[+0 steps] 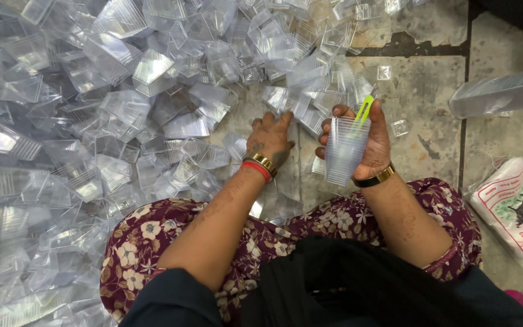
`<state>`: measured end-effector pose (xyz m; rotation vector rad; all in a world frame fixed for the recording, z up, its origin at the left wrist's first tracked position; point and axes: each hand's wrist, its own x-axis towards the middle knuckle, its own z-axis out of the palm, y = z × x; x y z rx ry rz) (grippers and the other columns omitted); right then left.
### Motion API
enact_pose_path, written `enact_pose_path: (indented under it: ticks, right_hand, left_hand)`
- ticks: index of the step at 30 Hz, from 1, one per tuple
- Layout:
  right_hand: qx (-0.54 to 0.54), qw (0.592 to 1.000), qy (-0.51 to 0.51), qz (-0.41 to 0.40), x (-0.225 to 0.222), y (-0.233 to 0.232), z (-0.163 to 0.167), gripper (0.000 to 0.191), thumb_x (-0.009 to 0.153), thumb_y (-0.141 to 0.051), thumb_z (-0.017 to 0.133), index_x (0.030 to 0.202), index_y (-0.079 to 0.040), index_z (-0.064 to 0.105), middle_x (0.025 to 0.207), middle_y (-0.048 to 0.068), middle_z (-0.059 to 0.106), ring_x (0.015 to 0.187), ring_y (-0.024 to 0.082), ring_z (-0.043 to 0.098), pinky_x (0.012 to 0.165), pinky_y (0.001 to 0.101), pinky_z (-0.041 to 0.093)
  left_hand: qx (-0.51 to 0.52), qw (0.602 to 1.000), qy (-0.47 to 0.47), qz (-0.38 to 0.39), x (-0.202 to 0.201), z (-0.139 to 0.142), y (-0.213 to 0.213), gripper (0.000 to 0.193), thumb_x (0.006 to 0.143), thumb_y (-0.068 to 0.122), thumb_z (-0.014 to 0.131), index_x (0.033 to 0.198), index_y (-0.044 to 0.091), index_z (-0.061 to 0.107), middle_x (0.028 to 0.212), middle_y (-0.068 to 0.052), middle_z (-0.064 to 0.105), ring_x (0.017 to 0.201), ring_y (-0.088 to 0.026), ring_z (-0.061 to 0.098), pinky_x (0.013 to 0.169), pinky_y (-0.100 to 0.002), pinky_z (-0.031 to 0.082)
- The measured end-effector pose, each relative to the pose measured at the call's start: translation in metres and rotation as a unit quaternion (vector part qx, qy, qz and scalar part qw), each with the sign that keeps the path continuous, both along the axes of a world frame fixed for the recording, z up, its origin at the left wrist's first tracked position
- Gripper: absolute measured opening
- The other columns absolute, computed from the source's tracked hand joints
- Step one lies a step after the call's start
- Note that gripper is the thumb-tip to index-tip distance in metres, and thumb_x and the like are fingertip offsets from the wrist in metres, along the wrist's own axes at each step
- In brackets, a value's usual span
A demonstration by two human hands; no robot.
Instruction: The person sits on the floor of a workshop surrounded by a large pile of small clear plastic cups and nests them one by one into stacks by hand, adding each cup to the stack held in the other hand and setting completed stacks aside. Other workers on the floor perform the same cup-stacking work nearby.
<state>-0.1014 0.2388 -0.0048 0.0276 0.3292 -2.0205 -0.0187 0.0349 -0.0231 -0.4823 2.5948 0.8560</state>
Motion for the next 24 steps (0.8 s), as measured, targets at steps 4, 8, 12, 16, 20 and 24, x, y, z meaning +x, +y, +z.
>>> enact_pose_path:
  ticks: [4, 8, 12, 16, 20, 24]
  right_hand:
    - [-0.016, 1.000, -0.016, 0.011, -0.001, 0.002, 0.000, 0.068, 0.101, -0.069, 0.055, 0.126, -0.006, 0.061, 0.109, 0.019, 0.067, 0.106, 0.032, 0.067, 0.088, 0.0494, 0.054]
    - [-0.027, 0.999, -0.024, 0.007, 0.002, 0.004, 0.003, 0.070, 0.101, -0.070, 0.054, 0.125, -0.004, 0.059, 0.104, 0.018, 0.066, 0.101, 0.032, 0.067, 0.086, 0.0471, 0.054]
    - [-0.029, 0.999, -0.016, 0.003, 0.003, 0.004, 0.007, 0.072, 0.101, -0.071, 0.054, 0.128, -0.004, 0.058, 0.103, 0.018, 0.065, 0.095, 0.030, 0.067, 0.086, 0.0463, 0.054]
    - [-0.020, 1.000, -0.013, -0.002, 0.004, 0.005, 0.009, 0.073, 0.101, -0.072, 0.053, 0.128, -0.004, 0.058, 0.103, 0.018, 0.065, 0.095, 0.030, 0.067, 0.086, 0.0462, 0.054]
    - [-0.021, 1.000, -0.014, -0.002, 0.004, 0.006, 0.010, 0.074, 0.101, -0.072, 0.053, 0.128, -0.004, 0.057, 0.104, 0.019, 0.065, 0.096, 0.031, 0.067, 0.088, 0.0463, 0.054]
    - [-0.033, 0.999, -0.006, 0.005, 0.003, 0.006, 0.010, 0.073, 0.102, -0.071, 0.052, 0.130, -0.003, 0.057, 0.105, 0.020, 0.066, 0.098, 0.032, 0.068, 0.090, 0.0469, 0.054]
  left_hand:
    - [0.032, 0.998, 0.031, 0.037, -0.003, 0.011, -0.003, 0.072, 0.079, 0.032, 0.083, 0.138, 0.016, 0.045, 0.135, -0.015, 0.051, 0.124, -0.040, 0.051, 0.098, -0.046, 0.049]
    - [-0.044, 0.997, 0.069, 0.001, 0.000, 0.004, 0.000, 0.065, 0.077, 0.030, 0.083, 0.127, 0.005, 0.049, 0.134, -0.016, 0.052, 0.121, -0.039, 0.052, 0.092, -0.048, 0.051]
    - [-0.126, 0.990, 0.055, 0.008, 0.002, -0.009, 0.001, 0.052, 0.077, 0.026, 0.079, 0.118, 0.005, 0.055, 0.122, -0.012, 0.057, 0.116, -0.034, 0.054, 0.087, -0.047, 0.051]
    - [-0.204, 0.974, 0.099, -0.008, 0.002, -0.006, -0.001, 0.040, 0.087, 0.026, 0.075, 0.118, 0.007, 0.059, 0.119, -0.011, 0.059, 0.113, -0.032, 0.056, 0.090, -0.046, 0.050]
    - [-0.105, 0.984, 0.144, 0.017, 0.001, 0.014, -0.010, 0.068, 0.072, 0.043, 0.081, 0.122, 0.002, 0.060, 0.116, -0.015, 0.062, 0.109, -0.035, 0.056, 0.093, -0.046, 0.048]
    - [0.050, 0.969, 0.229, 0.073, -0.003, 0.033, -0.021, 0.071, 0.083, 0.053, 0.080, 0.130, 0.002, 0.063, 0.112, -0.012, 0.071, 0.106, -0.028, 0.066, 0.096, -0.041, 0.050]
